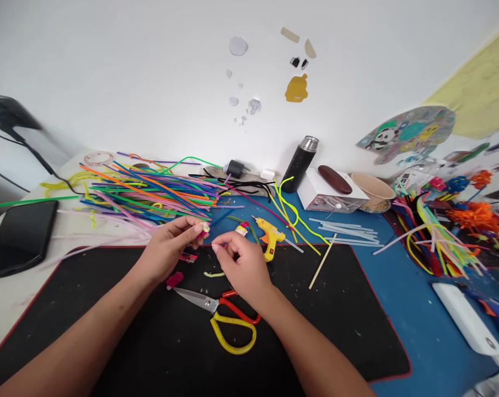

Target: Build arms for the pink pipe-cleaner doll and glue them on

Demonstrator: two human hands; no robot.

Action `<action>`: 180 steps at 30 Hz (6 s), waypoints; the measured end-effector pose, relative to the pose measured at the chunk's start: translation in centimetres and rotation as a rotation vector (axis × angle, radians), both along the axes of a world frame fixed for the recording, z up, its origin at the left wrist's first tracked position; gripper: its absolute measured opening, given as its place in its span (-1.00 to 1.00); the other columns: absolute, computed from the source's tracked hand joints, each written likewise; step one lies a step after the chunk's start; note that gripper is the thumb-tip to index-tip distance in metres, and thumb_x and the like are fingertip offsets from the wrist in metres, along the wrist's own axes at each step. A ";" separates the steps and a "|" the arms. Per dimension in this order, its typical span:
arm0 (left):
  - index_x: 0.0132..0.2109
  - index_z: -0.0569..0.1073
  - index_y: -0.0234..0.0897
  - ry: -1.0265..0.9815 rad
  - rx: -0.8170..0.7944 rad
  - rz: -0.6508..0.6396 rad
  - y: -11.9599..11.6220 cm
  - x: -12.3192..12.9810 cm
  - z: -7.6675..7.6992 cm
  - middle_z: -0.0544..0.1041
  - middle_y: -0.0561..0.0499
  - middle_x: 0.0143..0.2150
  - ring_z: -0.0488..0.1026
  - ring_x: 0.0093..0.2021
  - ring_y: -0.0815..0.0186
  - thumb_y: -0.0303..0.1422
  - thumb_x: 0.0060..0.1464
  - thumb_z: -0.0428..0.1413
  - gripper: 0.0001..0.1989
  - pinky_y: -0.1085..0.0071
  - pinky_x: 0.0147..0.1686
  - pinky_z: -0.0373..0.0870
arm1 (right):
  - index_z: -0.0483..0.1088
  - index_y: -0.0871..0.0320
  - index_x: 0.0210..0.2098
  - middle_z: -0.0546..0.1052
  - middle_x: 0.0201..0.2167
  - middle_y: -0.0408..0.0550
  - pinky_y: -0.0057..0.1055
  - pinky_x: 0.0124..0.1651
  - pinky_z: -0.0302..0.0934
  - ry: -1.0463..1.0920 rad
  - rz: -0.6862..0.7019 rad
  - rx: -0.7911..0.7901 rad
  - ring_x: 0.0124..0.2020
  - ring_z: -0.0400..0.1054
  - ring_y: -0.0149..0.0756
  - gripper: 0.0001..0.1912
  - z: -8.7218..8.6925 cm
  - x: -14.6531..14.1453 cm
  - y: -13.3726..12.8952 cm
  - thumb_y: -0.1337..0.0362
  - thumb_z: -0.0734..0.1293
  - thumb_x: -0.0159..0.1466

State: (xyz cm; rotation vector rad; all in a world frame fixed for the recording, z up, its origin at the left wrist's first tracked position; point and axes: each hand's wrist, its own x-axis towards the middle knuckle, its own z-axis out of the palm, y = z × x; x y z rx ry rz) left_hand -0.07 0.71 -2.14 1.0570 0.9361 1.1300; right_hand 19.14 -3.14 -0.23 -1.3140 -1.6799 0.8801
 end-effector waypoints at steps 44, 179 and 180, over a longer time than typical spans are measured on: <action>-0.30 0.60 -0.23 0.049 -0.092 -0.121 -0.7 0.7 1.0 0.51 0.05 -0.42 0.36 -0.44 0.35 -0.03 0.02 0.39 -0.65 0.43 -0.40 0.33 | 0.54 0.09 -0.23 0.27 -0.63 -0.30 -0.41 -0.46 0.11 0.124 -0.102 0.076 -0.60 0.13 -0.40 -0.86 -0.4 -0.5 -0.2 0.19 0.37 0.40; -0.23 0.64 -0.25 0.043 -0.174 -0.140 -0.6 0.5 0.4 0.55 0.01 -0.41 0.44 -0.40 0.31 -0.03 0.00 0.41 -0.62 0.44 -0.39 0.32 | 0.62 0.08 -0.03 0.36 -0.57 -0.22 -0.42 -0.50 0.04 0.231 -0.048 -0.001 -0.58 0.10 -0.39 -0.72 -1.8 -0.1 -1.8 0.10 0.32 0.48; -0.23 0.64 -0.25 0.045 -0.180 -0.141 -0.6 0.5 0.4 0.55 0.01 -0.41 0.45 -0.40 0.31 -0.03 0.00 0.42 -0.61 0.44 -0.39 0.32 | 0.62 0.08 -0.03 0.36 -0.57 -0.21 -0.42 -0.50 0.04 0.229 -0.046 -0.002 -0.58 0.11 -0.39 -0.71 -1.8 0.0 -1.8 0.10 0.32 0.48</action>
